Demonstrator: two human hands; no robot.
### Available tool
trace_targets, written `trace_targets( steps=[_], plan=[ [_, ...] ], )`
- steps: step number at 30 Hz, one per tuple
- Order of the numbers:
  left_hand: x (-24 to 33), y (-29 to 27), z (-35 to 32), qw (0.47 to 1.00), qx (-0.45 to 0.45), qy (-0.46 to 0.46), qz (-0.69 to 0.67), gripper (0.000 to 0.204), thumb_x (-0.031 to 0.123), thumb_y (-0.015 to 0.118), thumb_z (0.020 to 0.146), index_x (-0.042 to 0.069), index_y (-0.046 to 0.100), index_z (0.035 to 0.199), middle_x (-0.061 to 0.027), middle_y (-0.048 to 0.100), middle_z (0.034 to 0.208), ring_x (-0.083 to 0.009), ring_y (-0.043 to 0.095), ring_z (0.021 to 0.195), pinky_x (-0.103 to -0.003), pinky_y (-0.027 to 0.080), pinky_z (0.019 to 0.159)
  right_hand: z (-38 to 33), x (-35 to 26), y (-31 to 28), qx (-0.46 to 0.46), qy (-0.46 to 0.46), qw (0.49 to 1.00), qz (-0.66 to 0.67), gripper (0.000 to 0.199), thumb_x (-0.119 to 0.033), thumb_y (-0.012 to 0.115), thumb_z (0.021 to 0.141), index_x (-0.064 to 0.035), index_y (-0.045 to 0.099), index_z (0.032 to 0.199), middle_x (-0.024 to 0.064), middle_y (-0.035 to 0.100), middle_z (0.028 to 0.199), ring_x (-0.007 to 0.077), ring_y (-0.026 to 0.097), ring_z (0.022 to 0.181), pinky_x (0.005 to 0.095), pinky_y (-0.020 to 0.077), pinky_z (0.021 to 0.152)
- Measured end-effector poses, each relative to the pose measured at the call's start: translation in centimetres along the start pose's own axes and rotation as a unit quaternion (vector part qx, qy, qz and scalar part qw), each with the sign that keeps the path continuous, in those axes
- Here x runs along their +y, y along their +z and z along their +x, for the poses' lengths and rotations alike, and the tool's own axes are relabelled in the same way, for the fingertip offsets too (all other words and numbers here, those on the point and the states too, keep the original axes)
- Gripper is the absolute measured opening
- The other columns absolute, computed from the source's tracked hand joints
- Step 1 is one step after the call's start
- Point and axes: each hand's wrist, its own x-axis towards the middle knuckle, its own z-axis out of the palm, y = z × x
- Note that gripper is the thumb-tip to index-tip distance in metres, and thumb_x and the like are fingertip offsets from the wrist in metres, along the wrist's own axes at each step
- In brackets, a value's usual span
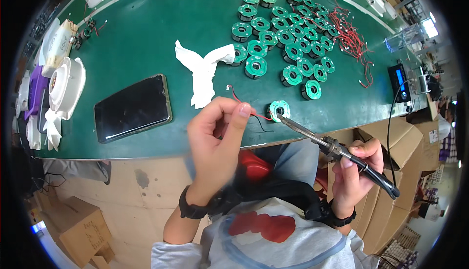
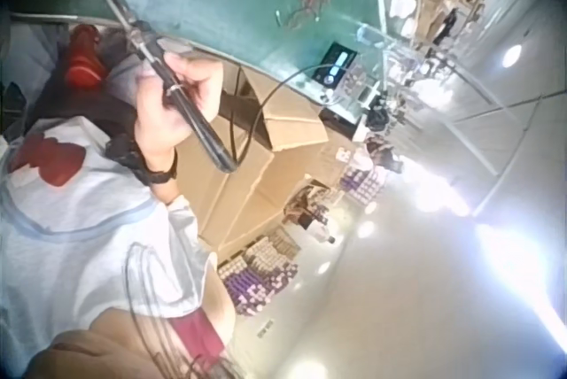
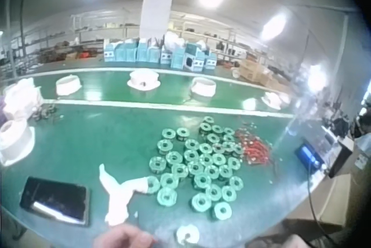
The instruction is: The person uses a soldering iron to attach red wires to green circular electronic components on a green workbench. They handle the components one by one, soldering the wires and placing the finished units into a pile. The person also briefly picks up a dropped item from the floor and wipes the soldering iron tip with a tissue.
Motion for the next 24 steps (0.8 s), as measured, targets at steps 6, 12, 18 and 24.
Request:
trace_targets(
  steps=[6,12,18,24],
  plan=[
    [-0.9,-0.2,0.0,0.999,0.007,0.047,-0.003,0.012,0.010,0.054,0.080,0.001,0.055,0.072,0.0085,0.037,0.053,0.0014,0.025,0.048,-0.016,0.017,0.042,0.1,-0.4,0.5,-0.008,0.014,1.000,-0.010,0.021,0.002,0.059,0.067,-0.0033,0.042,0.077,0.0057,0.048,0.063,0.0087,0.048,0.046,0.0173,0.0365,0.040],
    [-0.9,-0.4,0.1,0.999,0.013,0.052,0.001,0.011,0.009,0.054,0.080,0.001,0.055,0.072,0.0083,0.037,0.052,0.0011,0.025,0.048,-0.017,0.018,0.042,0.1,0.5,0.9,-0.012,-0.015,0.999,-0.050,0.024,-0.009,0.062,0.070,-0.0050,0.039,0.077,0.0019,0.043,0.063,0.0028,0.033,0.041,0.0134,0.0247,0.033],
    [-1.0,-0.5,0.1,0.998,0.024,0.061,0.014,0.011,0.009,0.055,0.080,0.001,0.055,0.072,0.0082,0.037,0.053,0.0009,0.026,0.048,-0.016,0.018,0.042,0.2,0.5,1.0,-0.020,-0.030,0.999,-0.039,0.024,-0.009,0.062,0.070,-0.0048,0.039,0.077,0.0031,0.045,0.063,0.0039,0.038,0.041,0.0130,0.0252,0.034],
    [-0.9,-0.5,0.1,0.997,0.032,0.061,0.021,0.012,0.009,0.055,0.080,0.001,0.054,0.071,0.0081,0.037,0.053,0.0007,0.026,0.048,-0.016,0.018,0.042,0.2,0.5,0.9,-0.018,-0.031,0.998,-0.051,0.023,-0.009,0.061,0.070,-0.0044,0.039,0.077,0.0037,0.046,0.063,0.0044,0.040,0.041,0.0126,0.0256,0.035]
  ],
)
